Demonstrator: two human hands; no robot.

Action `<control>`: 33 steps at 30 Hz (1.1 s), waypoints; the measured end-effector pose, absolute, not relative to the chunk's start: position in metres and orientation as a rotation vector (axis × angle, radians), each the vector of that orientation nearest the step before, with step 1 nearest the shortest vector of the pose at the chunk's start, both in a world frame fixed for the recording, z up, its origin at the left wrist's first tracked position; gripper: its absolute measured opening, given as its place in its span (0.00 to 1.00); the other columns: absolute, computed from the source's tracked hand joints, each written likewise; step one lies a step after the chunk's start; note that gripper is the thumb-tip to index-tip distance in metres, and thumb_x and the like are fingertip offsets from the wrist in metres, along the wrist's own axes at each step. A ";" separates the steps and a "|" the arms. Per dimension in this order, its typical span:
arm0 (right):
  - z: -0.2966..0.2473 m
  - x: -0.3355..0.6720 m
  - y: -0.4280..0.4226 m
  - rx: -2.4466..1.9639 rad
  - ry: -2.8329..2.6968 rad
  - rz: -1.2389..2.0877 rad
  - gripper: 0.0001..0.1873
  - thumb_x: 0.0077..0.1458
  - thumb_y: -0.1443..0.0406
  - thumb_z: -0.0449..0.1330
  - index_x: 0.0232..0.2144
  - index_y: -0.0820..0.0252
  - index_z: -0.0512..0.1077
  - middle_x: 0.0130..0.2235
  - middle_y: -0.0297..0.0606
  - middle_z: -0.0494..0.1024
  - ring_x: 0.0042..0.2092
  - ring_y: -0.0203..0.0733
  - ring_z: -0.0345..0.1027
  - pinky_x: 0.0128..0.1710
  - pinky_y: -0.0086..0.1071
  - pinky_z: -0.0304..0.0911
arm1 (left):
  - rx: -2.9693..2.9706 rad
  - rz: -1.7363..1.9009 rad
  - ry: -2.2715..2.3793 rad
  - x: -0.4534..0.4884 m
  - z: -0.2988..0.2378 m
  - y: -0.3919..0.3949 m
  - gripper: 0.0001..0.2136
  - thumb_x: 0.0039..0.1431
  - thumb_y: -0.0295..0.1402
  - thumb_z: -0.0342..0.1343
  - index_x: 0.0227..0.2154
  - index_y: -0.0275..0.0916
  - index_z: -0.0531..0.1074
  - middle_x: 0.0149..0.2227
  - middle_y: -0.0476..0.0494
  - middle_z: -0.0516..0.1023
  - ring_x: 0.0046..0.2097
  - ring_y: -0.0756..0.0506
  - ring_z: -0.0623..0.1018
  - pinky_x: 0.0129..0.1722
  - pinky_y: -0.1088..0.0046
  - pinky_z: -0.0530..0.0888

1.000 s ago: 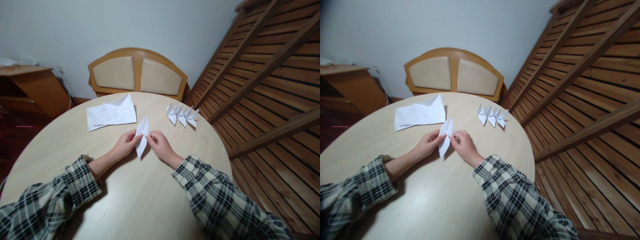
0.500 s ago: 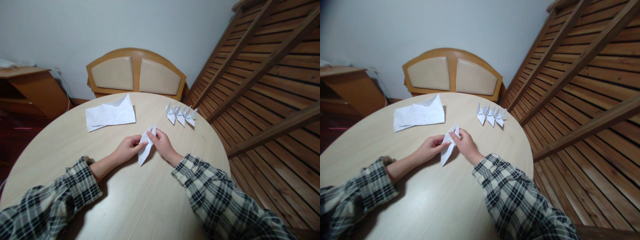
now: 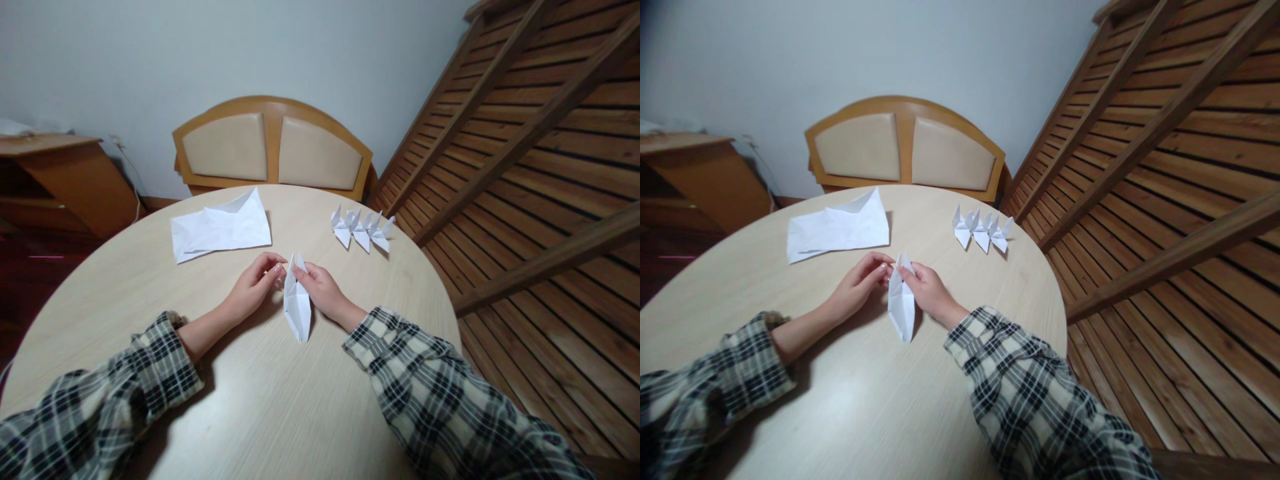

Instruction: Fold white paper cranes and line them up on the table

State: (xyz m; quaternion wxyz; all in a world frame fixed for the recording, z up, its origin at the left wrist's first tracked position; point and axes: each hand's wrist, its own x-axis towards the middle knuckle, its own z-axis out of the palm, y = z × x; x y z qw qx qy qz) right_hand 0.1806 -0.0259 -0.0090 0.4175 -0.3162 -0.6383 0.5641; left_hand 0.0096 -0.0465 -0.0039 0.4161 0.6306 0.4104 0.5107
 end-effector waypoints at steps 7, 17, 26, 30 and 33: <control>-0.010 0.181 -0.028 -0.718 -1.727 1.458 0.24 0.57 0.46 0.58 0.36 0.63 0.73 0.32 0.36 0.73 0.34 0.37 0.64 0.35 0.32 0.59 | 1.523 1.232 0.985 0.006 0.000 -0.044 0.10 0.60 0.40 0.56 0.37 0.39 0.74 0.34 0.46 0.75 0.36 0.47 0.73 0.38 0.71 0.72; -0.005 0.182 -0.030 -0.726 -1.791 1.447 0.24 0.57 0.45 0.57 0.33 0.63 0.71 0.29 0.32 0.66 0.31 0.34 0.57 0.31 0.30 0.54 | 1.549 1.237 0.902 0.003 -0.001 -0.043 0.08 0.56 0.36 0.60 0.37 0.39 0.74 0.37 0.45 0.77 0.38 0.46 0.75 0.41 0.69 0.72; -0.005 0.183 -0.030 -0.749 -1.831 1.430 0.25 0.57 0.45 0.57 0.31 0.62 0.70 0.28 0.31 0.65 0.31 0.34 0.57 0.31 0.30 0.53 | 1.578 1.244 0.872 0.002 0.000 -0.045 0.07 0.56 0.35 0.60 0.35 0.39 0.72 0.34 0.46 0.75 0.36 0.47 0.73 0.38 0.70 0.71; -0.006 0.183 -0.028 -0.745 -1.837 1.424 0.24 0.58 0.46 0.57 0.32 0.63 0.71 0.29 0.32 0.66 0.31 0.35 0.57 0.32 0.30 0.54 | 1.601 1.247 0.886 0.003 0.001 -0.044 0.06 0.56 0.35 0.60 0.35 0.38 0.72 0.33 0.47 0.74 0.36 0.47 0.73 0.38 0.69 0.71; -0.006 0.183 -0.027 -0.748 -1.833 1.413 0.24 0.58 0.46 0.57 0.34 0.63 0.72 0.30 0.33 0.67 0.32 0.35 0.58 0.32 0.30 0.54 | 1.619 1.244 0.896 0.003 0.002 -0.045 0.07 0.56 0.35 0.60 0.34 0.38 0.70 0.33 0.47 0.73 0.35 0.47 0.73 0.37 0.70 0.71</control>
